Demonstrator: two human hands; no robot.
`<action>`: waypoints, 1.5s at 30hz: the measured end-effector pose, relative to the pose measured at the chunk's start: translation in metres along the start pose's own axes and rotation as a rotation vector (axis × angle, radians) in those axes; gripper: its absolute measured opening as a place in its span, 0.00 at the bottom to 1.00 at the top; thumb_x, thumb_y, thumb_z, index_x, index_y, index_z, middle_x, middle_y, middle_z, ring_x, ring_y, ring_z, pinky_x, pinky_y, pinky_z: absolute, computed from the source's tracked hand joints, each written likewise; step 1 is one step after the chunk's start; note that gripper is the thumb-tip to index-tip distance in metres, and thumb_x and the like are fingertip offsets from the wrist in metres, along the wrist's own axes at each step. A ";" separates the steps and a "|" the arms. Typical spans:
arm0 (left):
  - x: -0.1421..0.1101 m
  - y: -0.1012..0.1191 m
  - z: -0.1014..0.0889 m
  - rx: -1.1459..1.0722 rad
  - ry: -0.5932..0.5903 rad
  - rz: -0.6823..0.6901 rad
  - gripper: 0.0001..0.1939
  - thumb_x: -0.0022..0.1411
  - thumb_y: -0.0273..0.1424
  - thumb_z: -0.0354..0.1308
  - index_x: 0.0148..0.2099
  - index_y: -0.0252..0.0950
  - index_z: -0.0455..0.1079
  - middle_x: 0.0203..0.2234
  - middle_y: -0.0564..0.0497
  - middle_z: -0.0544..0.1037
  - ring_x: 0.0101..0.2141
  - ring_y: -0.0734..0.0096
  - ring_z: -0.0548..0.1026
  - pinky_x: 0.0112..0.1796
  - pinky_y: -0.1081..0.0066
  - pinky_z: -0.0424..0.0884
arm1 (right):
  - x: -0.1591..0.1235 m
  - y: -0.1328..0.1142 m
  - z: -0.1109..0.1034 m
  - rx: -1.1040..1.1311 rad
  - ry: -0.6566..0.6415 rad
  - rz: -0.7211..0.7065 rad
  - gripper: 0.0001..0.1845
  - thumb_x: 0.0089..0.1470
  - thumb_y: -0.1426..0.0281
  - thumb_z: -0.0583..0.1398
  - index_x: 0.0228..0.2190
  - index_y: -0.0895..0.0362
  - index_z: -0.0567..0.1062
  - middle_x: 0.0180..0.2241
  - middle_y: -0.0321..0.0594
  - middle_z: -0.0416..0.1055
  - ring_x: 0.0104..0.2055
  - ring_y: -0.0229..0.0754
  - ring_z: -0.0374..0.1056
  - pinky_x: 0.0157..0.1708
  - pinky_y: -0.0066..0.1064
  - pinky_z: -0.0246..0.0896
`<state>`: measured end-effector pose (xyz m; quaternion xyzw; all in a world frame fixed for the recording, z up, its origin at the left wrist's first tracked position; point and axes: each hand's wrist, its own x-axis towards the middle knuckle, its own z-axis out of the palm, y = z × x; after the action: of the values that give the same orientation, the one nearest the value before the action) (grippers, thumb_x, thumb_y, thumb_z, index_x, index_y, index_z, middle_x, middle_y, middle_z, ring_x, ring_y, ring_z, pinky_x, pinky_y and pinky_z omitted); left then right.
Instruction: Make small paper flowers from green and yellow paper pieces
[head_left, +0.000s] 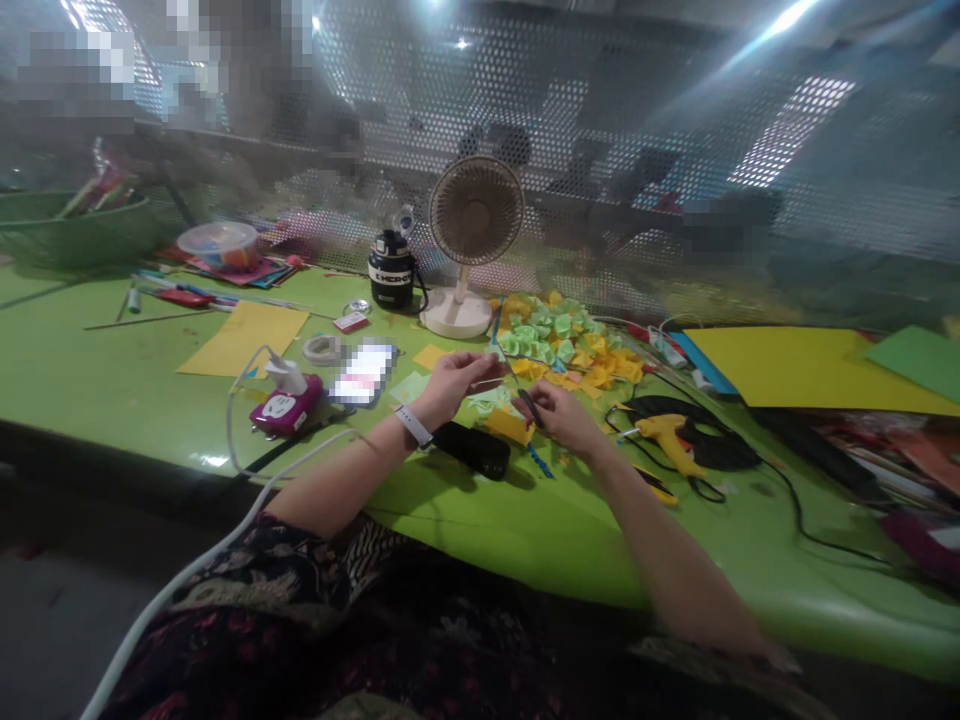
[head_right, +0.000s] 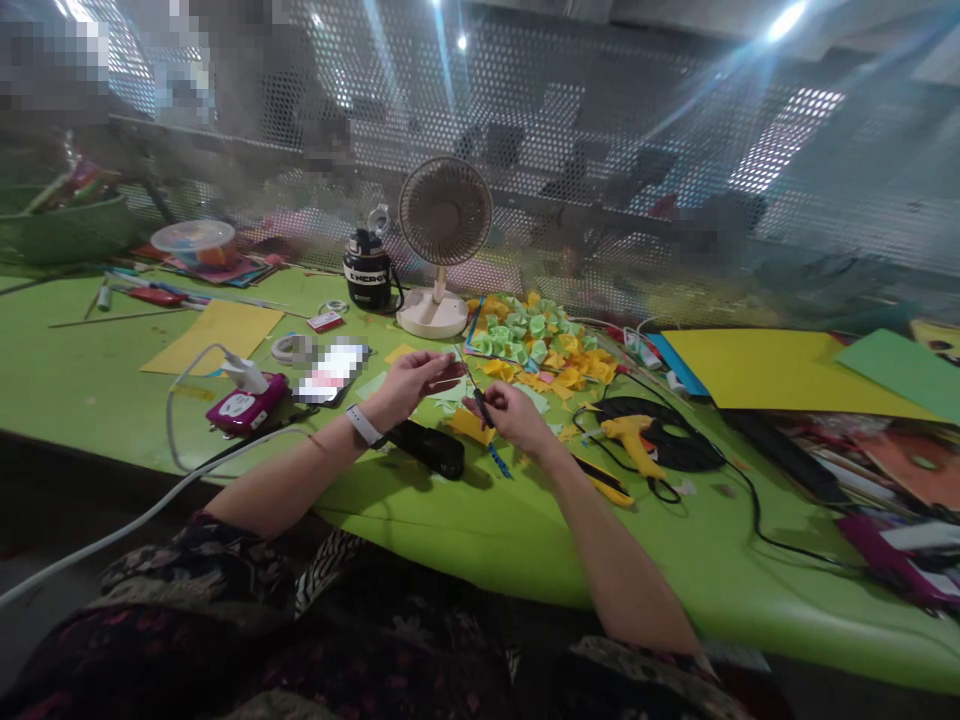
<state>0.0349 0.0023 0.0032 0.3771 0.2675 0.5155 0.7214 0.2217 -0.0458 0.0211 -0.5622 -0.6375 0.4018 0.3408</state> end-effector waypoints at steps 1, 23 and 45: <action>0.000 0.000 0.000 0.001 0.005 0.001 0.08 0.59 0.31 0.68 0.34 0.30 0.74 0.31 0.45 0.83 0.36 0.66 0.82 0.54 0.56 0.72 | 0.000 0.001 0.000 -0.003 -0.001 -0.004 0.32 0.35 0.42 0.69 0.25 0.54 0.65 0.21 0.31 0.66 0.24 0.36 0.63 0.24 0.29 0.56; 0.001 0.002 -0.002 0.142 0.004 -0.001 0.11 0.58 0.33 0.68 0.35 0.31 0.73 0.32 0.45 0.83 0.38 0.65 0.82 0.49 0.57 0.75 | -0.002 -0.001 -0.004 -0.026 -0.018 0.035 0.33 0.35 0.40 0.68 0.25 0.55 0.67 0.19 0.33 0.70 0.19 0.34 0.59 0.19 0.28 0.49; 0.003 0.005 -0.002 0.143 0.043 0.001 0.09 0.60 0.32 0.66 0.35 0.31 0.72 0.30 0.49 0.80 0.33 0.70 0.81 0.47 0.59 0.75 | -0.007 -0.010 -0.003 -0.060 -0.001 0.045 0.33 0.34 0.39 0.67 0.24 0.54 0.66 0.19 0.35 0.70 0.21 0.38 0.64 0.21 0.29 0.54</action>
<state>0.0314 0.0061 0.0056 0.4165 0.3190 0.5037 0.6863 0.2209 -0.0527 0.0311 -0.5862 -0.6364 0.3904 0.3146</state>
